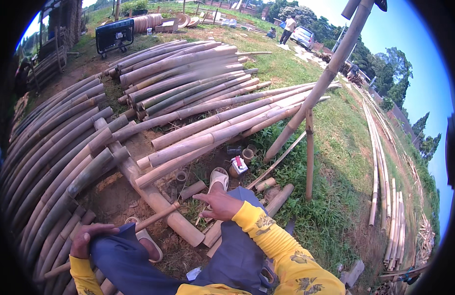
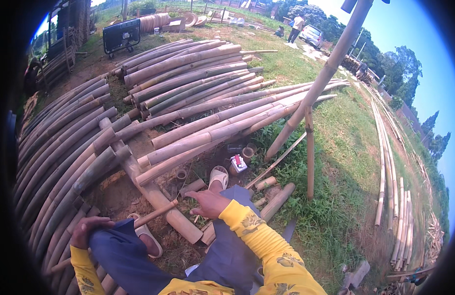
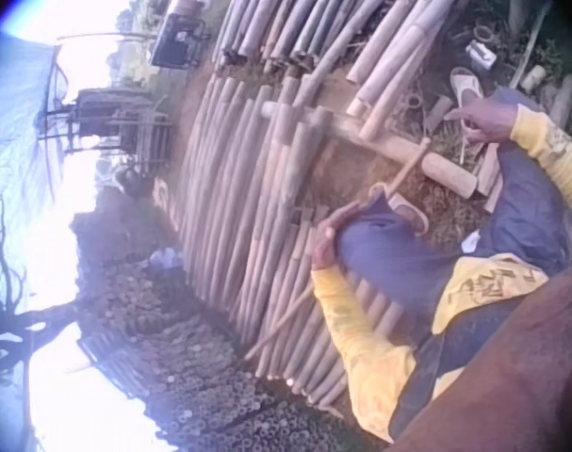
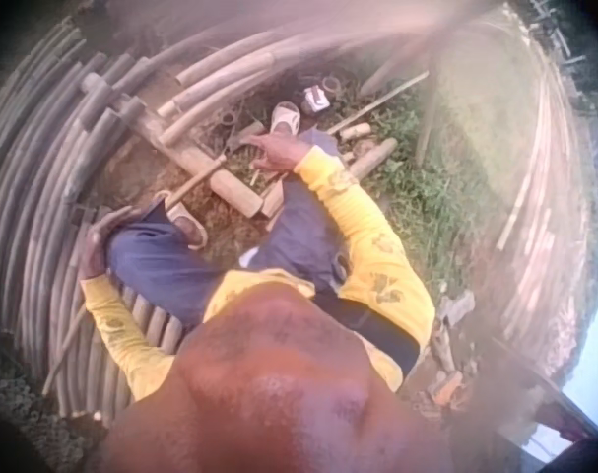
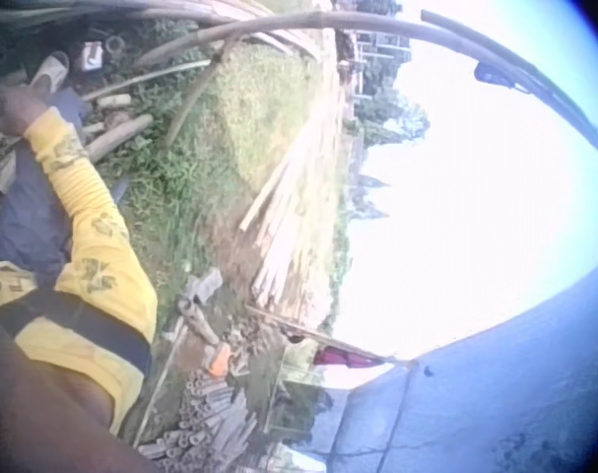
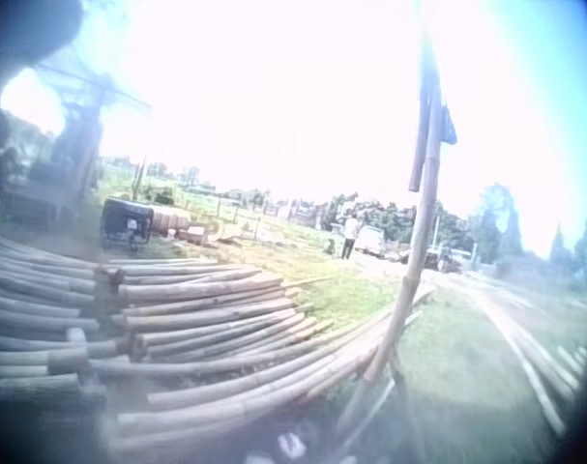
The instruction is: The person sits on the ground and uses a hand saw to cut bamboo poles that are stacked horizontally. They repeatedly position a pole, saw through it, and set the cut piece aside, continuing this process across multiple poles.
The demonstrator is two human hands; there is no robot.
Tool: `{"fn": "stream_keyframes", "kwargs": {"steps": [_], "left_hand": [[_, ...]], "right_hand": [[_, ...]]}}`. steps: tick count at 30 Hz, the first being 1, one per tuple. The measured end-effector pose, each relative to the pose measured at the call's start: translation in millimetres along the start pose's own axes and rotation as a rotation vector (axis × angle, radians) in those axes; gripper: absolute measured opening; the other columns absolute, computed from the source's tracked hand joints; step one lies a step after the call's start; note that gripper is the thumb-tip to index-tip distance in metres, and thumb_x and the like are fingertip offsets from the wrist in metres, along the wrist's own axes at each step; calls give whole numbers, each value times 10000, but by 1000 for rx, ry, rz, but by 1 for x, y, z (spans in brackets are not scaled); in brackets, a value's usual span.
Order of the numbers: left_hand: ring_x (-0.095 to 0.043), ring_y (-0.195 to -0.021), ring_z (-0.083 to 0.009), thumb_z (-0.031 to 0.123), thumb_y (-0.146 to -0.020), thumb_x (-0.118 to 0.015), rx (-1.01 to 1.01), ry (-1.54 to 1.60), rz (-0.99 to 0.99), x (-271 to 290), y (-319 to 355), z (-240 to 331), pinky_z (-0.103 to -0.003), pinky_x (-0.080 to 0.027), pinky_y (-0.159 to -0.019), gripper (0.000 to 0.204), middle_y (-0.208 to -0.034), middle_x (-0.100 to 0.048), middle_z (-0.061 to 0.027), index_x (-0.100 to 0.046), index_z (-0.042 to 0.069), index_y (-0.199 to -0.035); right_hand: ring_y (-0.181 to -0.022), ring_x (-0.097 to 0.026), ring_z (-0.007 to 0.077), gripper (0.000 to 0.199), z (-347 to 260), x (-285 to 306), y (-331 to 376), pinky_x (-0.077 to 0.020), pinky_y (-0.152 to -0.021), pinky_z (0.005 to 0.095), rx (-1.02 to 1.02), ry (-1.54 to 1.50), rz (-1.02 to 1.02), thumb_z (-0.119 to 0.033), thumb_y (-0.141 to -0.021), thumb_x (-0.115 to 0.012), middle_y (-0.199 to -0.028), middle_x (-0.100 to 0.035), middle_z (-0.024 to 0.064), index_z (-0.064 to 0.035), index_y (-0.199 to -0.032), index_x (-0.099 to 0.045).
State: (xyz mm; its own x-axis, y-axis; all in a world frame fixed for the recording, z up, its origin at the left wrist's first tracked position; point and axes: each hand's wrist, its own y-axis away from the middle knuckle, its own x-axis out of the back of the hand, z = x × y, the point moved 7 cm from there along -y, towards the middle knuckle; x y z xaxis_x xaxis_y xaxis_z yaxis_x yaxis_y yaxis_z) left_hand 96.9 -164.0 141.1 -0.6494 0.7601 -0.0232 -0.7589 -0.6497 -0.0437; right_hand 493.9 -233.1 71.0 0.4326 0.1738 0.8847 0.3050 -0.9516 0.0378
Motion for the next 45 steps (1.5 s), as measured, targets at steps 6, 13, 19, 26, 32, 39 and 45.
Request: {"fn": "stream_keyframes", "kwargs": {"steps": [6, 13, 19, 26, 32, 39, 45], "left_hand": [[-696, -846, -154, 245, -884, -817, 225, -828, -18, 2, -135, 21, -322, -543, -753, 369, -949, -746, -102, -709, -15, -1123], [-679, -1023, -340, 300, -841, -754, -188, -1502, 4, 5, -320, -103, -456, -540, -888, 353, -1028, -707, -151, -656, 63, -1083], [-653, -1085, -311, 406, -795, -808, -285, -1517, 98, -101, -446, -157, -436, -478, -981, 560, -1083, -678, -166, -600, 28, -1152], [-695, -994, -316, 415, -723, -844, -106, -1550, 107, -152, -529, -209, -463, -440, -1013, 554, -1009, -716, -176, -653, 20, -1061], [-723, -976, -337, 371, -726, -793, -1, -1482, -68, -116, -512, -198, -502, -395, -1097, 467, -971, -748, -187, -678, 27, -1020], [-706, -903, -375, 334, -671, -780, 160, -1623, -17, 72, -316, -92, -506, -417, -1045, 496, -917, -736, -197, -694, 71, -1082], [-632, -1137, -280, 342, -640, -825, 542, -1737, 110, 282, -56, -78, -438, -346, -1083, 512, -1045, -736, -116, -722, 137, -1098]], "right_hand": [[-1091, -657, 465, 712, -20, -10, 0, -519, -934, 522, -11, -141, -109, -271, -902, -770, -1169, -687, 284, -63, -1505, -454], [-1042, -670, 435, 727, -28, -1, -4, -530, -884, 525, -116, -164, -168, -271, -900, -758, -1141, -679, 237, -90, -1525, -434], [-946, -670, 400, 767, -34, -5, -4, -529, -818, 518, -159, -154, -284, -322, -902, -761, -1077, -638, 183, -102, -1541, -398], [-906, -674, 341, 809, -32, -16, -2, -484, -821, 439, -94, -112, -177, -337, -865, -793, -978, -608, 127, -81, -1522, -397], [-917, -681, 340, 858, -32, -22, 2, -476, -841, 455, -84, -52, -184, -372, -837, -812, -992, -618, 130, -84, -1528, -394], [-923, -687, 382, 813, -30, -19, -6, -506, -843, 496, -93, -30, -244, -382, -846, -806, -1027, -671, 160, -80, -1509, -443], [-1008, -685, 443, 800, -20, -14, 1, -544, -881, 519, -86, -109, -169, -384, -857, -802, -1166, -695, 234, -70, -1506, -455]]}}
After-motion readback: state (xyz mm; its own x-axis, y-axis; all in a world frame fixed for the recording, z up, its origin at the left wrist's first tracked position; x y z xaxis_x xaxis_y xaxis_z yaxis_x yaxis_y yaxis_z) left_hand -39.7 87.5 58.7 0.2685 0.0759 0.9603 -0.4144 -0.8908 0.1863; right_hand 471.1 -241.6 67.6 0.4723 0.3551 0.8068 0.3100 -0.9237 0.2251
